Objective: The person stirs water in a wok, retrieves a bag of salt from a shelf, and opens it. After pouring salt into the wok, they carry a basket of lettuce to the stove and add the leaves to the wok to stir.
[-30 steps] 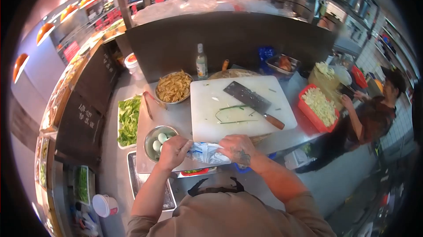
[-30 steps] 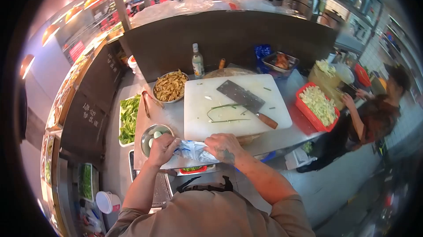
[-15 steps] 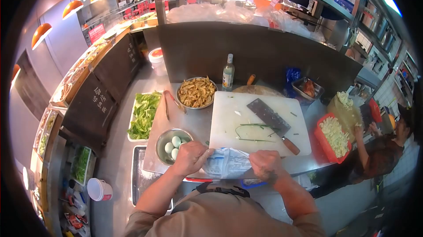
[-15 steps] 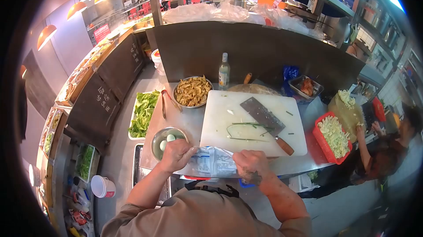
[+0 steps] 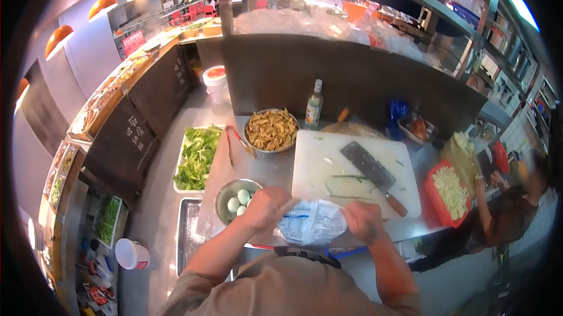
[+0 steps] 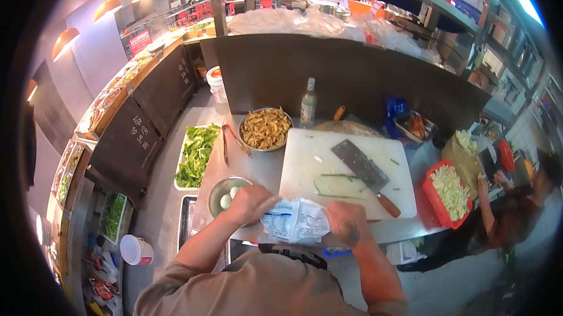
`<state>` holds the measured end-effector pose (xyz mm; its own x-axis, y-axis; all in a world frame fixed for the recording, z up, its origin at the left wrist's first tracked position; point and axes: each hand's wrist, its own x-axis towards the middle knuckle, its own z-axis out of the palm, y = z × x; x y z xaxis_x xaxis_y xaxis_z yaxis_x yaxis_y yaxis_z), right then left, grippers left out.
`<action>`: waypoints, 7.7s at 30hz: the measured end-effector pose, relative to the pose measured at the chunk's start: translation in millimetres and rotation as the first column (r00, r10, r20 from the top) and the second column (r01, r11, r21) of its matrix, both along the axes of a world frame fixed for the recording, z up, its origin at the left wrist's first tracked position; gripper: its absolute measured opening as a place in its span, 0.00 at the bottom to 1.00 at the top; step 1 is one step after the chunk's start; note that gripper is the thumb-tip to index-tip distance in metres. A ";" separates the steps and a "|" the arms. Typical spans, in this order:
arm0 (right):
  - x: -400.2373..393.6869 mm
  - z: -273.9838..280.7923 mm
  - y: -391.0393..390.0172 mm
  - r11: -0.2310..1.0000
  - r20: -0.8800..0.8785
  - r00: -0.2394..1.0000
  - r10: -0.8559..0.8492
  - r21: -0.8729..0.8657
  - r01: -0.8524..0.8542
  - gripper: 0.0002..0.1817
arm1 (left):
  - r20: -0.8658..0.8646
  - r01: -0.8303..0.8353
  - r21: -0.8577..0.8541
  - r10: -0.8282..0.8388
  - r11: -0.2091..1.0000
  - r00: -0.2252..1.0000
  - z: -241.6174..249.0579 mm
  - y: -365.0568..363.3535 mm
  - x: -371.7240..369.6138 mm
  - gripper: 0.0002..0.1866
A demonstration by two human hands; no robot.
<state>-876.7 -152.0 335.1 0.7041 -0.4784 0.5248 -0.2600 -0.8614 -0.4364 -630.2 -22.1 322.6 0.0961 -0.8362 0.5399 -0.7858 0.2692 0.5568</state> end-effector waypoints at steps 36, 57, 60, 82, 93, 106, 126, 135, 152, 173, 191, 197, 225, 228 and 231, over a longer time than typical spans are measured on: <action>-85.1 -16.6 -62.9 0.784 -0.344 0.868 -0.357 0.394 0.479 0.19 | 0.102 0.323 0.253 -0.358 0.912 0.928 16.9 -81.5 -58.0 0.08; -88.5 26.7 80.2 -0.301 0.237 0.851 -0.469 0.863 -0.406 0.10 | 0.138 0.459 0.104 -0.470 0.882 0.872 25.2 -87.2 -62.0 0.04; -47.5 12.1 63.9 -0.271 0.272 0.808 -0.523 0.846 -0.460 0.08 | 0.164 0.456 0.079 -0.462 0.887 0.871 18.4 -87.9 -62.9 0.03; -18.9 -11.2 46.7 -0.527 0.409 0.813 -0.414 0.621 -0.581 0.13 | -0.033 0.333 -0.074 -0.336 0.940 0.941 22.9 -90.6 -49.2 0.03; -69.4 -3.3 -81.5 0.852 -0.391 0.774 -0.498 -0.058 0.520 0.19 | -0.174 0.229 -0.159 -0.255 0.960 0.951 19.4 -81.7 -41.7 0.04; -6.6 23.2 61.4 0.839 0.032 0.999 -0.001 0.543 -0.017 0.22 | -0.329 0.151 -0.015 -0.148 0.988 0.933 32.0 -50.0 -17.2 0.08; 63.7 -4.2 83.4 0.568 -0.181 0.983 -0.005 0.809 0.152 0.16 | -0.232 0.380 -0.134 -0.401 0.915 0.886 31.3 -21.7 -18.0 0.06; 73.2 -25.5 85.0 0.520 -0.136 0.988 -0.080 0.839 0.158 0.18 | -0.169 0.518 -0.244 -0.562 0.819 0.809 25.2 5.5 17.5 0.09; 105.9 -6.2 119.3 0.375 0.033 0.922 -0.385 0.919 0.123 0.24 | -0.620 0.580 -0.022 -0.466 0.814 0.631 -78.0 23.8 9.0 0.45; -12.1 -23.9 169.3 0.384 0.521 0.703 -0.484 0.848 -0.365 0.30 | -0.399 0.808 0.023 -0.736 0.589 0.547 -62.8 44.9 -57.0 0.47; -232.8 34.2 384.6 0.334 0.119 0.313 -0.942 0.376 0.864 0.11 | -0.740 0.889 0.438 -0.614 -0.130 0.275 -100.0 57.1 -305.9 0.33; -289.4 37.7 472.9 0.101 0.170 0.032 -0.985 0.413 0.905 0.14 | -0.700 0.812 0.494 -0.696 -0.311 0.160 -111.6 62.5 -395.7 0.30; -343.3 161.8 658.9 -0.764 0.286 -0.821 -0.494 0.307 0.567 0.21 | -0.806 -0.461 -0.115 0.353 -0.880 -0.475 48.3 378.9 -816.9 0.50; -360.1 135.1 683.2 -0.969 0.185 -0.977 -0.105 0.201 0.142 0.20 | -0.878 -0.623 -0.189 0.414 -0.759 -0.239 46.2 407.5 -838.6 0.49; -410.3 124.1 677.6 -0.993 0.321 -0.945 0.066 0.117 -0.030 0.18 | -0.931 -0.702 -0.260 0.366 -0.663 -0.001 41.1 422.0 -863.0 0.43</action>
<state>-1287.0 525.6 459.2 -0.4794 0.5746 0.6633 0.1291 0.7938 -0.5943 -1493.2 399.9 363.6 0.2018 0.9423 0.2672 -0.5851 -0.1028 0.8044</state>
